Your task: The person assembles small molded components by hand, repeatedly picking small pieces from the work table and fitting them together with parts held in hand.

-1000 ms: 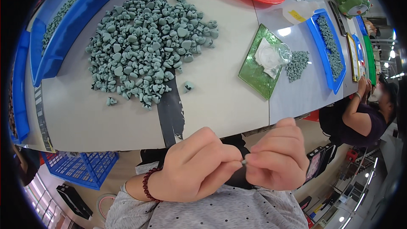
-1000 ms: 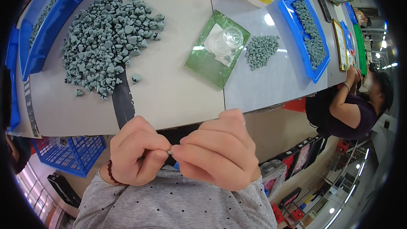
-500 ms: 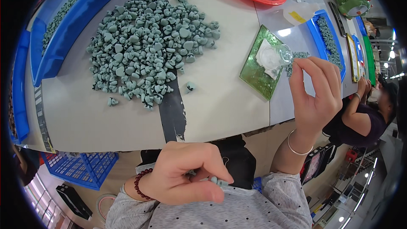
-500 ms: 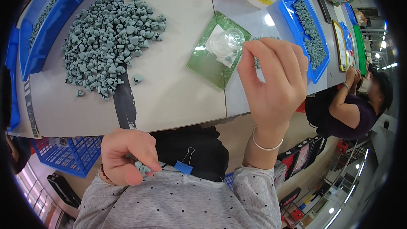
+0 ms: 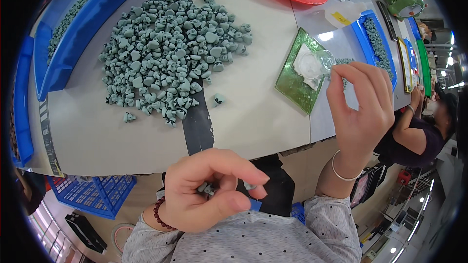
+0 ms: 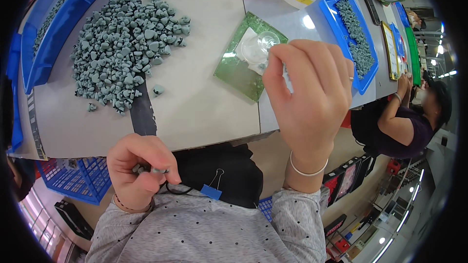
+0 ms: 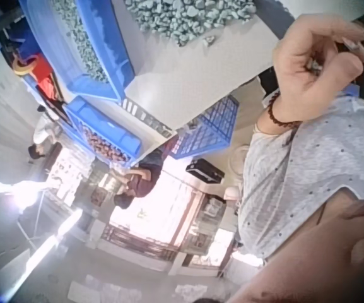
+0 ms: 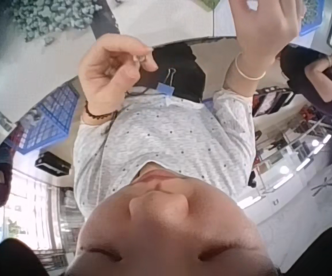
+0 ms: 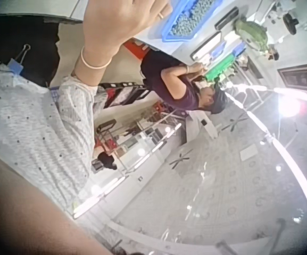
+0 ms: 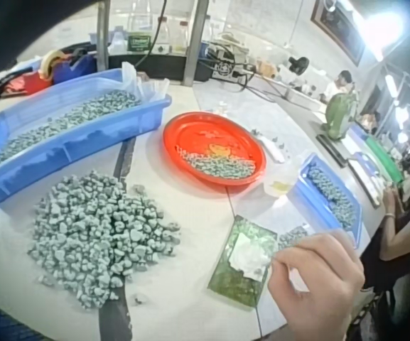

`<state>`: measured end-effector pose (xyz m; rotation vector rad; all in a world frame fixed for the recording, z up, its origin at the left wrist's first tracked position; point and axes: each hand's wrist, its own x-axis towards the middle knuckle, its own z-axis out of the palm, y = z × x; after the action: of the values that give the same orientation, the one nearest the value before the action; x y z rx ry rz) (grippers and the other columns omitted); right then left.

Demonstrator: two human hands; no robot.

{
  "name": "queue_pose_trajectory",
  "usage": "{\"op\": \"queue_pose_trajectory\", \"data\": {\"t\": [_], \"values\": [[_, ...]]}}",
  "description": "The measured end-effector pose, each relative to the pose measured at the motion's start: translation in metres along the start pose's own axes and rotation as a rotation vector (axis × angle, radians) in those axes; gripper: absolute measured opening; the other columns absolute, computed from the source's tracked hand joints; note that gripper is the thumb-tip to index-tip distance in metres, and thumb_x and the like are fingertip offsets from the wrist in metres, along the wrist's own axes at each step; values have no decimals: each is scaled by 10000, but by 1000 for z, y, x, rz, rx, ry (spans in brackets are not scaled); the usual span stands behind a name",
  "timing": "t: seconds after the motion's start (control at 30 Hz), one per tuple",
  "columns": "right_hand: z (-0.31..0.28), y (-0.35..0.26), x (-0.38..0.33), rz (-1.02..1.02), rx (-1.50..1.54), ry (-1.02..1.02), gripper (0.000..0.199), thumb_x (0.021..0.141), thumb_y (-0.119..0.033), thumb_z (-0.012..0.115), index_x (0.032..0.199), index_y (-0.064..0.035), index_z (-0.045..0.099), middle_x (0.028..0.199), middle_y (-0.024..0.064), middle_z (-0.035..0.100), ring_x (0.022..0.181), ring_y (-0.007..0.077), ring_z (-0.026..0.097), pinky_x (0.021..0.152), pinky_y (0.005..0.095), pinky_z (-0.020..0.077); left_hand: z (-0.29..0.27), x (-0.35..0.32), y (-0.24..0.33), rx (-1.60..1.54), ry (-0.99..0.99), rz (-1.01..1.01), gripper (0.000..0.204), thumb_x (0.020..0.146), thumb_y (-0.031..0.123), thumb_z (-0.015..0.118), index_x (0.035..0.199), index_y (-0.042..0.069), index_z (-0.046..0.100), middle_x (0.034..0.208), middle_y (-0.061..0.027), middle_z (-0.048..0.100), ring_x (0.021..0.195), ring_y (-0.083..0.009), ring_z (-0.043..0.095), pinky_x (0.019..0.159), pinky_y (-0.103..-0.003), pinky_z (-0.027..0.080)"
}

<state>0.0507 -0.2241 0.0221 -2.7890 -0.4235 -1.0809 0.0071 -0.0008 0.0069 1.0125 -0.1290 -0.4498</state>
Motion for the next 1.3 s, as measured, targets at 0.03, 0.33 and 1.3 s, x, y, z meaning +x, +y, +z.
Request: {"op": "queue_pose_trajectory", "data": {"t": [0.03,0.33,1.3], "values": [[0,-1,-1,19,19,36,195,552,65,657,707,-32,589,717,46,568,646,192,533,592,268,398,-2,0,-1,0,1,1,218,805,220,650,772,28,550,659,-81,564,516,-120,541,450,-192,387],[-25,-52,-22,237,794,18,262,491,81,643,738,-2,618,715,70,585,606,164,532,520,252,382,-3,3,-8,254,20,222,163,819,153,621,797,27,520,682,-114,582,558,-124,556,482,-182,381],[-18,-75,-30,122,742,-2,276,456,-46,654,730,-20,635,701,42,569,578,163,507,501,260,300,-15,5,-18,445,-154,484,162,780,-17,620,849,14,476,737,-182,626,528,-94,576,455,-177,438]]}}
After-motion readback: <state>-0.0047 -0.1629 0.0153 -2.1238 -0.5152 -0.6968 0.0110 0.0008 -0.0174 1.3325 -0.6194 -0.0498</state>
